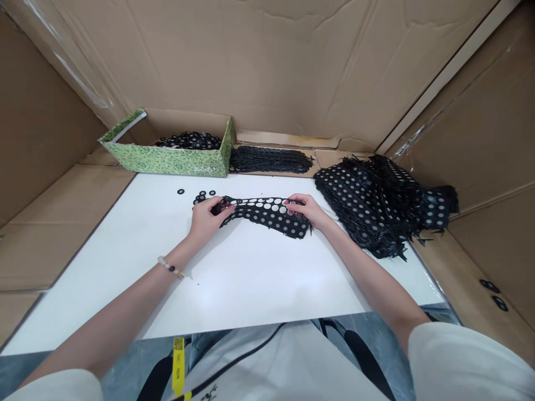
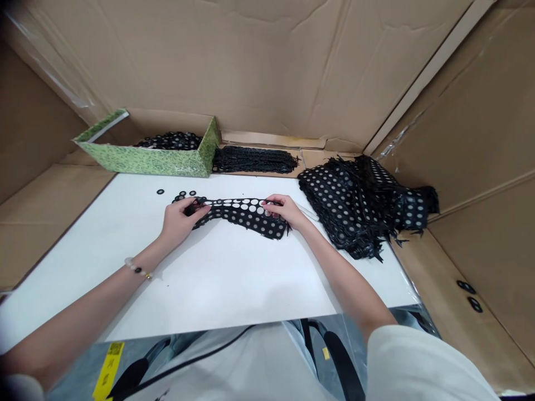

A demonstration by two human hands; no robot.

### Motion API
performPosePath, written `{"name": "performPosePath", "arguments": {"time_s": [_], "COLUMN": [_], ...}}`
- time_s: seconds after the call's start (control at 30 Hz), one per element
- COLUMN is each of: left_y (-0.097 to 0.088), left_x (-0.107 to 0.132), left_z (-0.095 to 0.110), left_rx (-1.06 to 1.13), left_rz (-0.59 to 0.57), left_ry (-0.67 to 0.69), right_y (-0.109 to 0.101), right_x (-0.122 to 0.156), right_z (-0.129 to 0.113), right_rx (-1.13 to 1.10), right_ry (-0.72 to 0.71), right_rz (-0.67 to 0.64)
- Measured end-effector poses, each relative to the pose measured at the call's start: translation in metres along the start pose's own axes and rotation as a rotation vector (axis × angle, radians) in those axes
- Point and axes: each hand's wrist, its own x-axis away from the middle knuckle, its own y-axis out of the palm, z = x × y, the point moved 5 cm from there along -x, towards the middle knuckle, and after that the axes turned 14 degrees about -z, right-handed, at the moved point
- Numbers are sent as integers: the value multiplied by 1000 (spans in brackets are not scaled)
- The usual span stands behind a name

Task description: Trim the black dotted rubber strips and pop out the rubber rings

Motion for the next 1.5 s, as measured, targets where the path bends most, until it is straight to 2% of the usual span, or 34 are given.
{"name": "performPosePath", "arguments": {"time_s": [0.13, 0.3, 0.4, 0.57, 0.77, 0.83, 0.93, 1.0, 1.03, 1.07, 1.13, 1.17, 1.2, 1.23, 1.27, 1.33, 1.43, 1.47, 1.5], "left_y": [-1, -11, -19, -22, -39, -41, -43, -48, -54, -60, -76, -80, -78, -70, -55, -10, 58, 74, 84], "left_x": [-1, -2, -6, -11, -7, -6, -6, -4, -3, -2, -1, 1, 3, 5, 4, 4, 11, 15, 17], "left_z": [-8, -16, -25, -33, -26, -27, -33, -34, -32, -26, -3, 12, 26, 37, 46, 57, 67, 69, 70], "left_rx": [31, 235, 339, 483, 347, 241, -66, -264, -337, -400, -469, -485, -460, -381, -285, -136, -131, -156, -178], "left_rz": [15, 82, 101, -198, -446, -533, -659, -683, -637, -544, -214, -46, 75, 118, 76, -168, -507, -562, -566], "left_ry": [-44, -67, -165, -376, -408, -380, -358, -382, -392, -388, -306, -235, -160, -87, -33, -4, -3, 3, 5], "right_y": [-1, 1, 5, 3, 10, 15, 24, 28, 30, 31, 32, 32, 32, 31, 31, 31, 39, 43, 47], "right_x": [0, 2, 3, 7, 20, 24, 26, 27, 27, 27, 28, 28, 29, 30, 31, 31, 32, 32, 32], "right_z": [3, 4, 4, 2, -7, -4, 7, 10, 9, 7, 1, -2, -4, -6, -6, -4, 3, 5, 6], "right_rx": [-10, -40, -90, -17, -15, -52, -122, -112, -96, -76, -41, -29, -23, -24, -40, -120, -266, -295, -313], "right_ry": [3, -37, -15, 49, 91, 107, 155, 150, 138, 124, 100, 92, 87, 88, 97, 142, 215, 222, 219], "right_rz": [-11, -73, -100, 3, -128, -153, -136, -125, -134, -157, -231, -271, -305, -325, -327, -292, -235, -224, -213]}}
